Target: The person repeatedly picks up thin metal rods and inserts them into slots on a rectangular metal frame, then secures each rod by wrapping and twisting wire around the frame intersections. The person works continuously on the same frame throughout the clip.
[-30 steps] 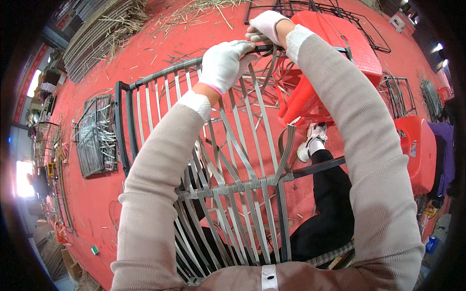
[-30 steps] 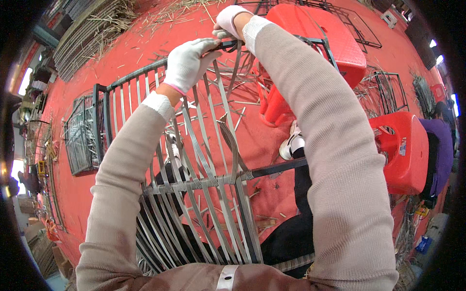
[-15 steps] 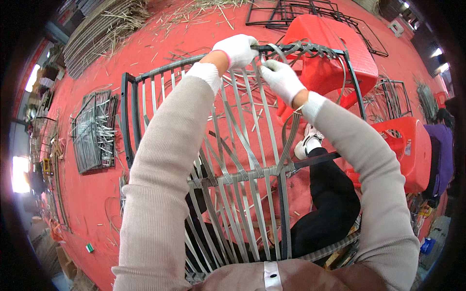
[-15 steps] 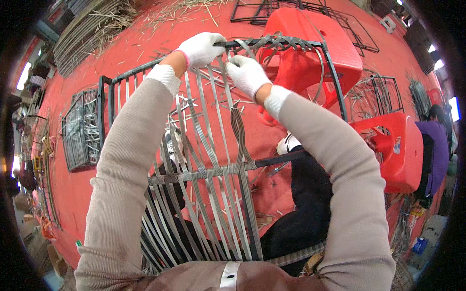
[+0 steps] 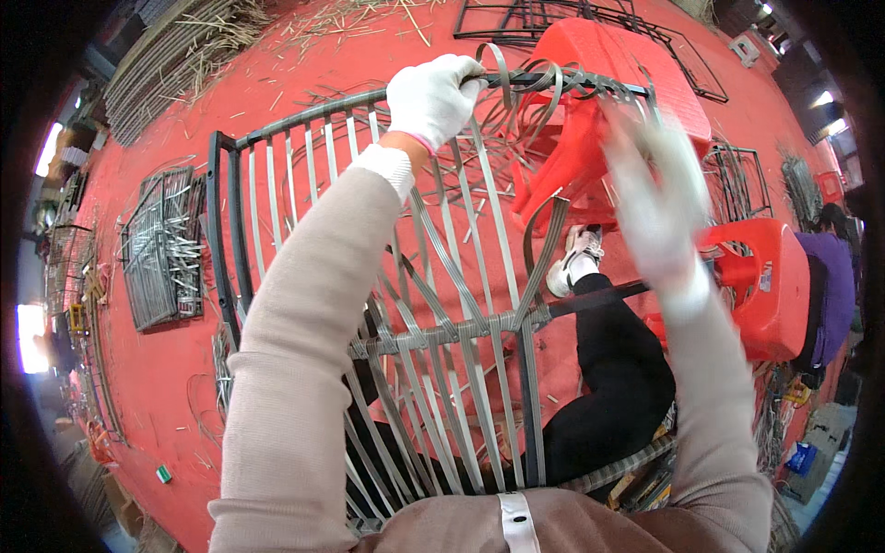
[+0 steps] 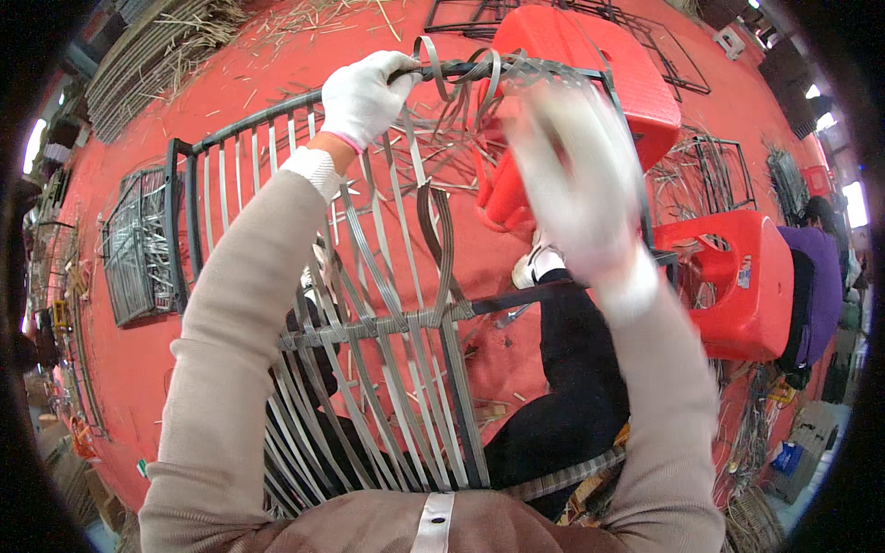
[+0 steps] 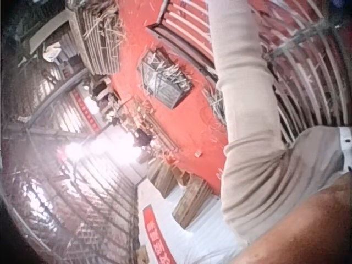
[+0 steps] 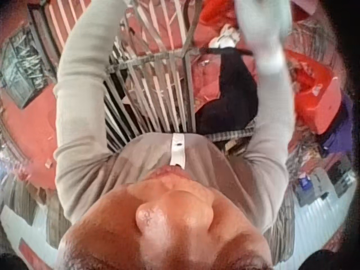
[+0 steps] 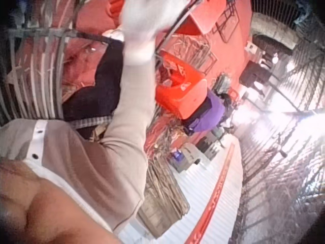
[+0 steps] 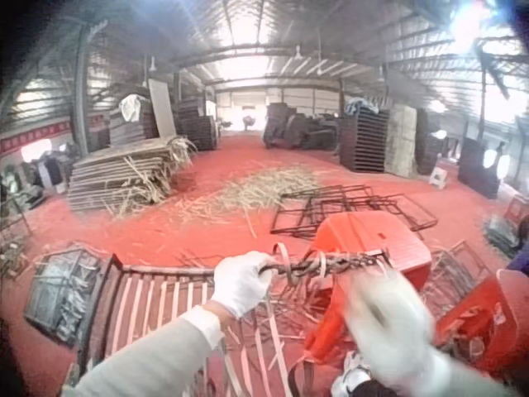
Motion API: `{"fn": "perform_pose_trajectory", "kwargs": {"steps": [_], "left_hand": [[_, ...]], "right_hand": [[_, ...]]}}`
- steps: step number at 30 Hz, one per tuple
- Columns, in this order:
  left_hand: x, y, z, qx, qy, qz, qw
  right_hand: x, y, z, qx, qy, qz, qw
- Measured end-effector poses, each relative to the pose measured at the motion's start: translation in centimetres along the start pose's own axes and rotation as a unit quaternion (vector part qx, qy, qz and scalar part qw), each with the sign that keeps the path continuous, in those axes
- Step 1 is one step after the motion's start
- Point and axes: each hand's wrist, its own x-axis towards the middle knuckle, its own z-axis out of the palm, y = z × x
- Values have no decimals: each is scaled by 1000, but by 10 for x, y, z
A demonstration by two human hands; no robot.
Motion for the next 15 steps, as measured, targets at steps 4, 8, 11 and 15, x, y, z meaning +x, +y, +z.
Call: {"fn": "perform_pose_trajectory", "kwargs": {"steps": [4, 8, 11, 15], "left_hand": [[14, 2, -4, 5, -121, -79, 990], [32, 3, -10, 38, -226, -98, 969], [41, 10, -18, 16, -290, -138, 947], [38, 6, -21, 5, -298, -137, 945]], "right_hand": [[-150, -88, -35, 84, -186, 276, 939], [-145, -16, 85, 208, -153, 442, 859], [-62, 62, 167, 435, 49, 288, 852], [4, 97, 213, 417, -20, 316, 852]]}}
